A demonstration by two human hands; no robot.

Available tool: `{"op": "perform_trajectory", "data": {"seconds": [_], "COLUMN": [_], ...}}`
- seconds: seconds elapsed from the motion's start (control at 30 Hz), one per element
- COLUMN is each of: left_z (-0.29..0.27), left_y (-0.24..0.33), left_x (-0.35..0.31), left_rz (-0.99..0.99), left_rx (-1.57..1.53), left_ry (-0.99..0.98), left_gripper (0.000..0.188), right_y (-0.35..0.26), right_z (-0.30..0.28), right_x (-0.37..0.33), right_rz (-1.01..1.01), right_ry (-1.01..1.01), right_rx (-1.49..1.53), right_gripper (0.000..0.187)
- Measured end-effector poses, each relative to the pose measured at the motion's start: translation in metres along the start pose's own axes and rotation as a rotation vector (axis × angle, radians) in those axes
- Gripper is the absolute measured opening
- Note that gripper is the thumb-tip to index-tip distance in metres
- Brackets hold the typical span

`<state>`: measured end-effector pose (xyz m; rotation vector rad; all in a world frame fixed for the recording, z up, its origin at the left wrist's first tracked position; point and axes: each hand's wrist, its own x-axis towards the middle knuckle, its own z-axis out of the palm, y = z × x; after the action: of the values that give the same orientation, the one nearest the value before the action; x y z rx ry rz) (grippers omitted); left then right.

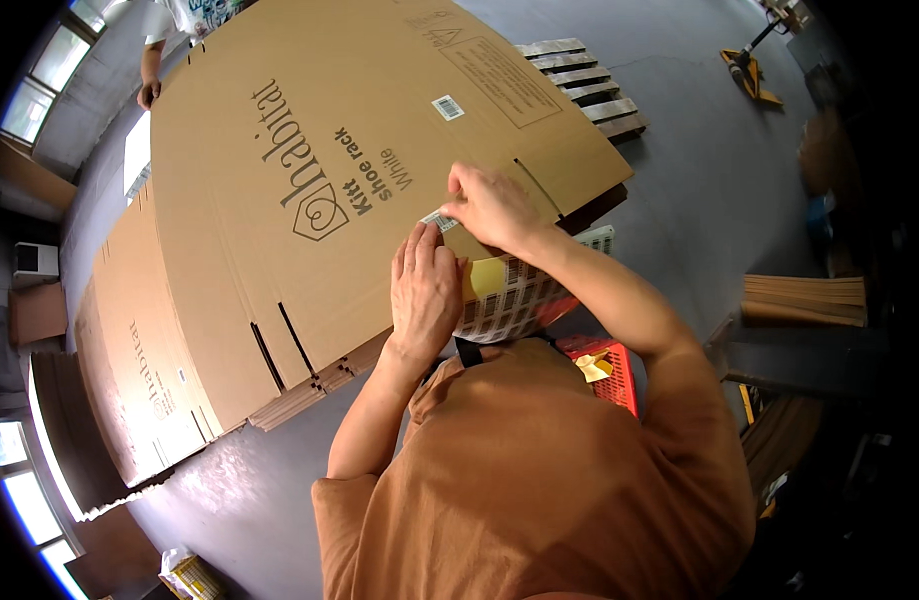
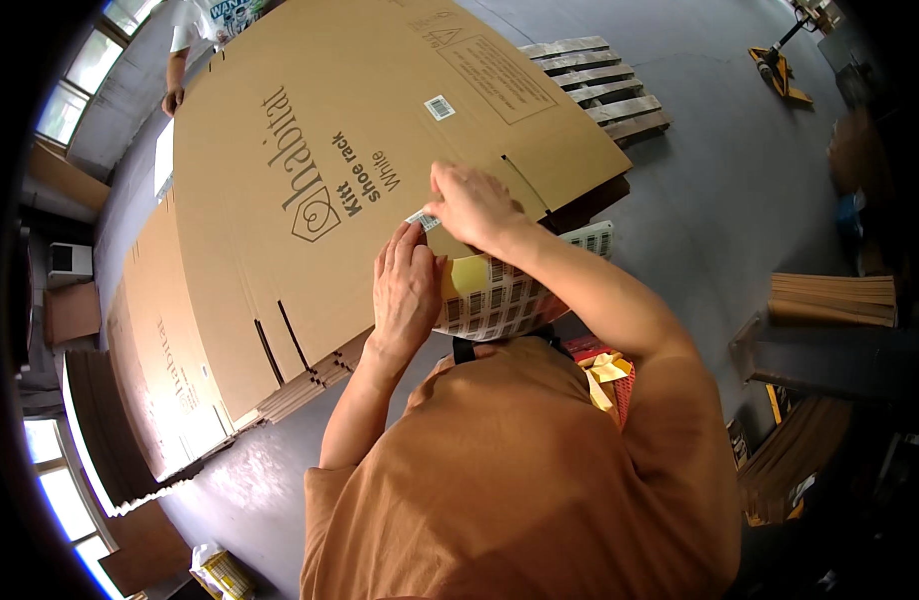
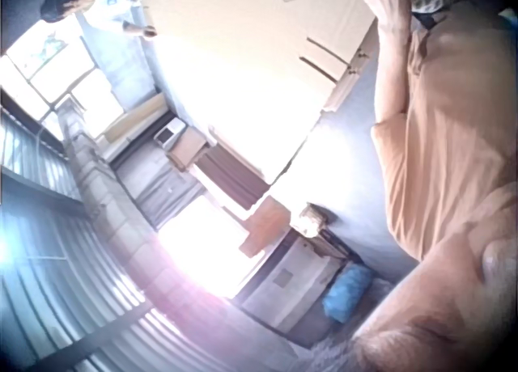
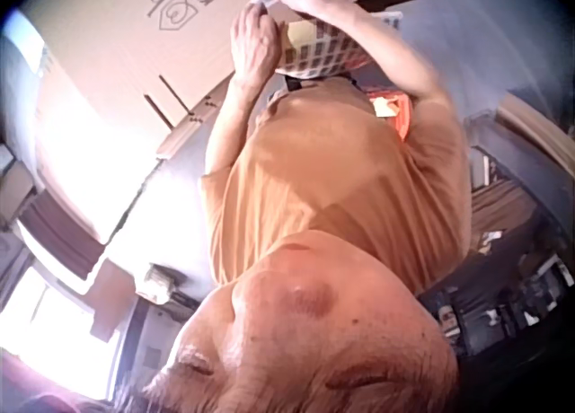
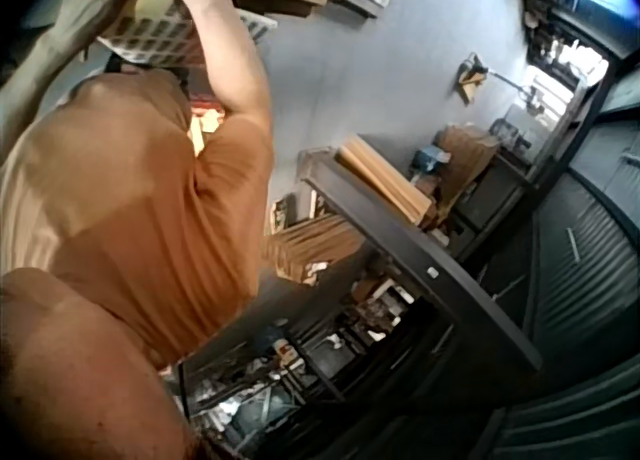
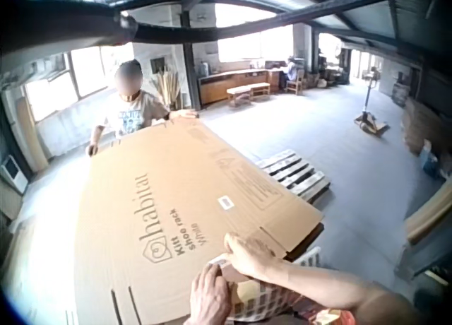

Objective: The person applies barcode stickers to large cardboard boxes labeled 'Habitat'. They peel individual labels from a sheet and affix them to the top surface of the boxes. The person also lifts and stacks the boxes to organize them.

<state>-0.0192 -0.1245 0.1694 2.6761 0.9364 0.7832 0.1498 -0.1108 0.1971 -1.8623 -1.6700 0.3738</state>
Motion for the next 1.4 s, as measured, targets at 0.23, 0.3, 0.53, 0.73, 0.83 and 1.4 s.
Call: {"op": "perform_trajectory", "data": {"seconds": [0.23, 0.3, 0.53, 0.73, 0.83, 1.4], "left_z": [-0.023, -0.039, -0.025, -0.023, -0.016, 0.024], "left_y": [0.004, 0.016, 0.049, 0.074, 0.078, 0.024], "left_x": [0.0, 0.008, 0.031, 0.056, 0.065, 0.104], "left_rz": [-0.274, -0.374, -0.555, -0.754, -0.781, -0.75], "left_rx": [-0.396, -0.437, -0.876, -0.831, -0.755, -0.453], "left_ry": [0.017, -0.005, 0.197, 0.099, 0.116, 0.018], "left_gripper": [0.01, 0.014, 0.021, 0.022, 0.021, 0.023], "right_y": [0.028, 0.031, 0.059, 0.078, 0.086, 0.1], "right_z": [-0.069, -0.089, -0.125, -0.127, -0.12, -0.101], "right_x": [-0.022, -0.04, -0.051, -0.035, -0.024, 0.174], "right_rz": [-0.081, -0.19, -0.186, -0.429, -0.602, -0.283], "right_ry": [-0.375, -0.455, -0.376, -0.152, 0.023, -0.588], "right_rx": [0.212, 0.202, 0.395, 0.245, 0.088, 0.415], "right_gripper": [0.023, 0.025, 0.016, 0.012, 0.005, 0.018]}}
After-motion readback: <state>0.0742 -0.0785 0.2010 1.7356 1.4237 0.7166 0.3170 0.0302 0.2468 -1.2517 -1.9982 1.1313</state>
